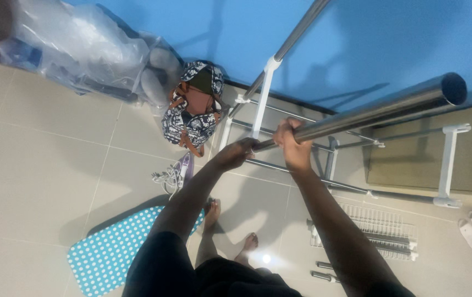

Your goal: The person disassembles a metal clothes drying rack by unscrewing white plastic connectors and removing metal poles one by one. The person places the removed poles on the floor and then moves the remaining frame aside.

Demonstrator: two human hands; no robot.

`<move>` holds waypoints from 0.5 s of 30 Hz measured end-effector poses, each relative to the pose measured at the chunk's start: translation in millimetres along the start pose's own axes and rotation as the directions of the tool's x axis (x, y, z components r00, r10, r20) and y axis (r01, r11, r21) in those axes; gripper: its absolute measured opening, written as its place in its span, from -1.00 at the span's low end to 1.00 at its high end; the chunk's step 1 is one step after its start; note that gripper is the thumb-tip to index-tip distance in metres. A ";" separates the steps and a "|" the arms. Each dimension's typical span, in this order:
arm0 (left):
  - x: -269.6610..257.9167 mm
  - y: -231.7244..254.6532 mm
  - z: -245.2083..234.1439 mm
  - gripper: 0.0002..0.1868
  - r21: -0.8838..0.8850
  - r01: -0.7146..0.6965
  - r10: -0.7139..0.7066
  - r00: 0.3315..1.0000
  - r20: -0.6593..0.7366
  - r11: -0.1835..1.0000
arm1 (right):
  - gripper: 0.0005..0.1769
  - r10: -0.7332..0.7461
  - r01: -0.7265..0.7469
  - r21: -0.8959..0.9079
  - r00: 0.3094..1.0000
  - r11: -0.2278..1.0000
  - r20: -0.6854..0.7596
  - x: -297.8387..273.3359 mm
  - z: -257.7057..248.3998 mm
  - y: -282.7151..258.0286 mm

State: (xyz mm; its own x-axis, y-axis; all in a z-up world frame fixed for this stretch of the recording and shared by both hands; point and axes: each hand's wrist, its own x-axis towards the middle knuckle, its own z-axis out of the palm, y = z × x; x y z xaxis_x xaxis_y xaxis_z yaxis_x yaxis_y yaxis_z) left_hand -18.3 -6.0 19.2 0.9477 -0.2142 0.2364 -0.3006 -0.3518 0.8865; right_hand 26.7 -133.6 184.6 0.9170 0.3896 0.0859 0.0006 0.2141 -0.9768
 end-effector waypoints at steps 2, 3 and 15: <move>-2.9 5.9 -1.2 -0.63 -0.011 0.080 -0.080 0.997 0.009 0.997 | -0.70 -0.013 0.013 -0.008 0.998 1.000 -0.059 -1.2 1.8 1.4; -1.1 8.0 -2.3 -0.64 0.005 0.040 -0.040 0.999 -0.009 0.999 | -0.74 0.004 -0.006 -0.026 0.997 1.000 -0.078 -1.1 2.0 1.0; 50.2 -8.4 9.5 -0.75 -0.233 -0.151 0.186 0.973 0.139 0.961 | -0.66 -0.130 0.145 -0.151 0.986 0.978 0.107 -7.6 -10.8 -2.2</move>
State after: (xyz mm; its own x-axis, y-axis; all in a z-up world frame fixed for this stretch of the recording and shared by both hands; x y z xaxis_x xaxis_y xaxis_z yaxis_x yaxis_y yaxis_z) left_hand 30.8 -22.4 19.8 0.8509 -0.4005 0.3399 -0.4069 -0.0932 0.9087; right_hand 24.0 -146.7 184.0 0.8610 0.4523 0.2325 0.1938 0.1308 -0.9723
